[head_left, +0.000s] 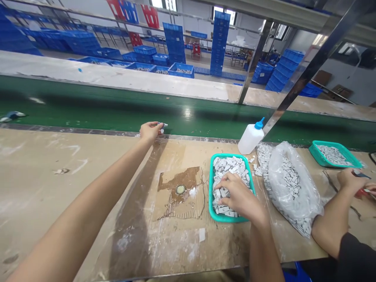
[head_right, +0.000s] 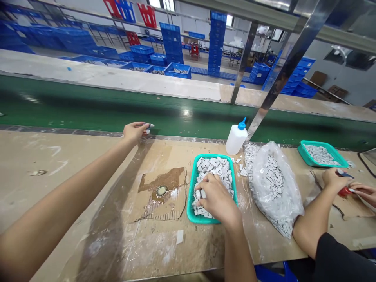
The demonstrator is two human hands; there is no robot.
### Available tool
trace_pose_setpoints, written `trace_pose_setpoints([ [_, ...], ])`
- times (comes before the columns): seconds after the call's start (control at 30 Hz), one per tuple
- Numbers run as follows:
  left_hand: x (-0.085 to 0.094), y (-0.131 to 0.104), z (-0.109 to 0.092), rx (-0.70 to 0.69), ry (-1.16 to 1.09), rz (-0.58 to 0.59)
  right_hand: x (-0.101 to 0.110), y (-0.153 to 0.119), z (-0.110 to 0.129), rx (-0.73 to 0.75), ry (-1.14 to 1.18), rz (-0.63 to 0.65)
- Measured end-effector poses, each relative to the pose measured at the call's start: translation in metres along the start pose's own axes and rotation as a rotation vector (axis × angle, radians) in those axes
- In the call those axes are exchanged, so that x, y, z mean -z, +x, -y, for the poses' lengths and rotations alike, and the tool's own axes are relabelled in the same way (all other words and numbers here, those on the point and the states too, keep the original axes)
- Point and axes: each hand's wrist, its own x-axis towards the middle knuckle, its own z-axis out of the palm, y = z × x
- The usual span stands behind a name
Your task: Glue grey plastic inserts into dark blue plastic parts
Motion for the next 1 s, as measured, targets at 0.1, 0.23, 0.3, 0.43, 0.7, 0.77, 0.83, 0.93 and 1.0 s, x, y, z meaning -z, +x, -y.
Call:
trace_pose_setpoints([
  [0.1,-0.005,0.0,-0.001,-0.017,0.097,-0.018,-0.001,0.002,0.002,0.0,0.015,-0.01],
  [0.23,-0.008,-0.023,-0.001,-0.189,0.225,0.021,0.001,0.004,0.002,0.01,0.045,-0.018],
  [0.3,-0.007,-0.045,0.0,-0.315,0.296,0.098,0.004,0.006,0.001,-0.01,0.068,-0.043],
  [0.43,0.002,-0.106,0.004,-0.394,0.146,0.402,0.01,0.009,0.003,-0.106,0.232,-0.1],
  [0.7,0.031,-0.215,0.007,-0.089,-0.298,1.064,-0.004,0.017,0.025,-0.095,0.726,-0.249],
  [0.77,0.033,-0.222,0.013,-0.076,-0.342,1.027,-0.013,0.02,0.031,-0.081,0.801,-0.202],
  [0.83,0.034,-0.222,0.02,-0.057,-0.368,0.986,-0.021,0.023,0.035,-0.078,0.836,-0.144],
  [0.93,0.038,-0.214,0.029,-0.069,-0.372,0.958,-0.032,0.029,0.039,-0.102,0.859,-0.083],
  [1.0,0.042,-0.207,0.033,-0.117,-0.339,0.959,-0.036,0.034,0.042,-0.117,0.863,-0.057],
])
